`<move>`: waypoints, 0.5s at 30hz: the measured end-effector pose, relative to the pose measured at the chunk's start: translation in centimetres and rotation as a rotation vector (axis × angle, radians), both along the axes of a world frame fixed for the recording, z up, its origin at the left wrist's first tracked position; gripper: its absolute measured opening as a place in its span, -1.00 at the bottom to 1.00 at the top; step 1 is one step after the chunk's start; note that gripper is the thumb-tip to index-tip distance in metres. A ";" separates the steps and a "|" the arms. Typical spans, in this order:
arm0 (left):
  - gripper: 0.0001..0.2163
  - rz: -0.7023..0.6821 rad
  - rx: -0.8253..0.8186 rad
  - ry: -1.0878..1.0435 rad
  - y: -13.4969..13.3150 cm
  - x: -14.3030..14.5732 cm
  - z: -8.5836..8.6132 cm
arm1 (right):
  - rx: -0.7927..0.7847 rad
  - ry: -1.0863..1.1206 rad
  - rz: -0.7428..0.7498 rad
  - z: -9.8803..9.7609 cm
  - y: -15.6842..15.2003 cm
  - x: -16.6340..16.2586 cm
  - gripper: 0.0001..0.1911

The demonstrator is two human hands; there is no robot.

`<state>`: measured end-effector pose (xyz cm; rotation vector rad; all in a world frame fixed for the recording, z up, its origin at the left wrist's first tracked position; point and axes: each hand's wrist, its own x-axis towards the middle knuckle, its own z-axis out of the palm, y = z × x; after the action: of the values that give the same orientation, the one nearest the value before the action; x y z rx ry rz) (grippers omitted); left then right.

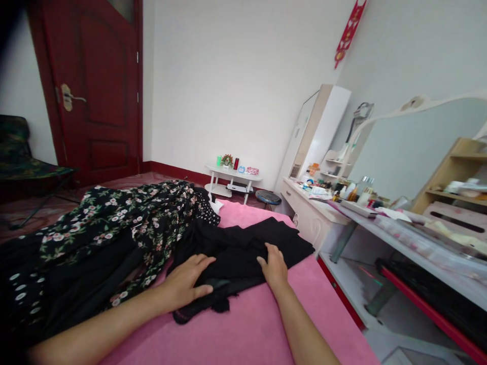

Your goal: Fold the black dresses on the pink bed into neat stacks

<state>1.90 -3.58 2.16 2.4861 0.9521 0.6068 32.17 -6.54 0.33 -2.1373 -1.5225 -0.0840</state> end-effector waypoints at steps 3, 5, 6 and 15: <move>-0.52 0.047 0.036 0.074 -0.4 0.8 -0.8 | -0.142 -0.007 -0.027 1.4 0.2 0.2 -0.30; -0.61 0.013 0.036 0.076 -1.3 1.1 -0.4 | -0.239 -0.045 -0.032 2.4 0.5 0.4 -0.40; -0.63 -0.033 0.037 0.078 -2.0 1.1 0.1 | -0.270 -0.073 -0.041 2.6 0.7 0.4 -0.51; -0.82 -0.664 0.328 0.318 -9.6 2.4 2.8 | -0.150 0.008 -0.021 3.2 -1.6 -1.1 -0.79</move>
<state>4.25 -13.19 4.95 3.0112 0.0690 0.1533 31.03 -8.17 3.48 -2.2674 -1.5458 0.0332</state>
